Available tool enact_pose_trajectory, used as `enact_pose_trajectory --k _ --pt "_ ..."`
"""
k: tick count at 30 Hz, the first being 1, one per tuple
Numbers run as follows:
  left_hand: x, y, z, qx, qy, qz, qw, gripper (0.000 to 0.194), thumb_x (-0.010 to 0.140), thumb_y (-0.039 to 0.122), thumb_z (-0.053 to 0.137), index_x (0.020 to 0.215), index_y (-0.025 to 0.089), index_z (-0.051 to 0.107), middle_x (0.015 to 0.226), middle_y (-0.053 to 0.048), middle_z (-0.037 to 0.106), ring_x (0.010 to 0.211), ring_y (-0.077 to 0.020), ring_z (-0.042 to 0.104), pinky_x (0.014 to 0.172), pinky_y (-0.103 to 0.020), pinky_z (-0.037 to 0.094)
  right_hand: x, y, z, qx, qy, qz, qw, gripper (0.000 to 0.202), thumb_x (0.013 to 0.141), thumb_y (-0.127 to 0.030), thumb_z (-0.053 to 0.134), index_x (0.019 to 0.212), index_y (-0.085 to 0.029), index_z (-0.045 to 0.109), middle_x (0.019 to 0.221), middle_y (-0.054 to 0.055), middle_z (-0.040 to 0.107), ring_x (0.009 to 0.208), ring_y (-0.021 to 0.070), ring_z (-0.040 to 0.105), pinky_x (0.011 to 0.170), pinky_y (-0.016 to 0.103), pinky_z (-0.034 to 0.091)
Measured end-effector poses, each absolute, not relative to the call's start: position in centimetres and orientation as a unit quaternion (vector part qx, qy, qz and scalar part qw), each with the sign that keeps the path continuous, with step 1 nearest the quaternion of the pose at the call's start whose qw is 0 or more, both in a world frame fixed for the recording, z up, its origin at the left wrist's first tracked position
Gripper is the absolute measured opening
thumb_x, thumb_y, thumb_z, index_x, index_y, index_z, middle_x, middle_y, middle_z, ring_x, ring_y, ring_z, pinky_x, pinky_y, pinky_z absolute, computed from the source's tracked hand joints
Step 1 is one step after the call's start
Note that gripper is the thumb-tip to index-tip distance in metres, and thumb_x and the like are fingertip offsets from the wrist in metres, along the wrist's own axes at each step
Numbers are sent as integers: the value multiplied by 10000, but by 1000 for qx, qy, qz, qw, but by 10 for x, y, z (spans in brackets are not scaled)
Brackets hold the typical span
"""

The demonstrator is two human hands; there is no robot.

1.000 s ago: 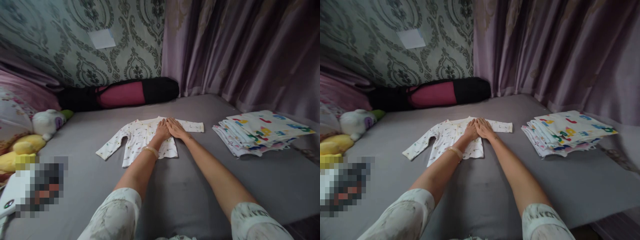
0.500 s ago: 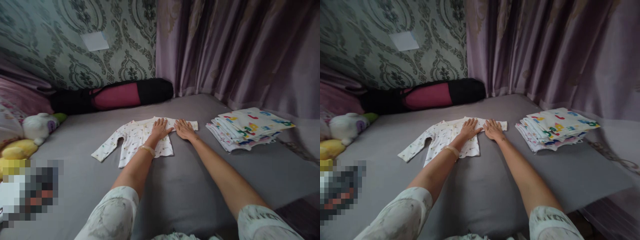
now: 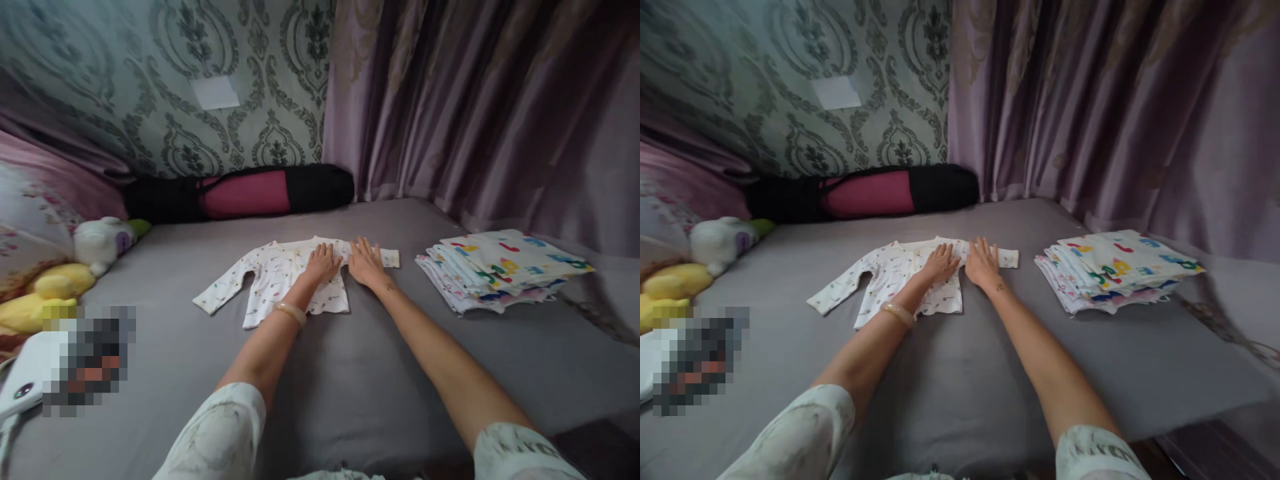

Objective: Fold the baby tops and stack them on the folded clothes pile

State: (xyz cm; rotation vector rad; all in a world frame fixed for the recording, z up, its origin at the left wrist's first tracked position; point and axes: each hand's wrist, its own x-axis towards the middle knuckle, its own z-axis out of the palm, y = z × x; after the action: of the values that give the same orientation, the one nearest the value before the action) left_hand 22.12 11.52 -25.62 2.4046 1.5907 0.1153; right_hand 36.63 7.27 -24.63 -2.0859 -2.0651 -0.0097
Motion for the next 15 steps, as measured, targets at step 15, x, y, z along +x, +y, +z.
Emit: enact_pose_trajectory --k 15 --pt "12 57 -233 684 712 153 41 322 921 212 422 1204 115 540 1160 -166 627 1118 -263 566 971 -370 420 259 126 -263 -663 -741 80 67 648 988 -443 192 1502 -52 244 1589 154 155 1456 280 113 1159 492 87"
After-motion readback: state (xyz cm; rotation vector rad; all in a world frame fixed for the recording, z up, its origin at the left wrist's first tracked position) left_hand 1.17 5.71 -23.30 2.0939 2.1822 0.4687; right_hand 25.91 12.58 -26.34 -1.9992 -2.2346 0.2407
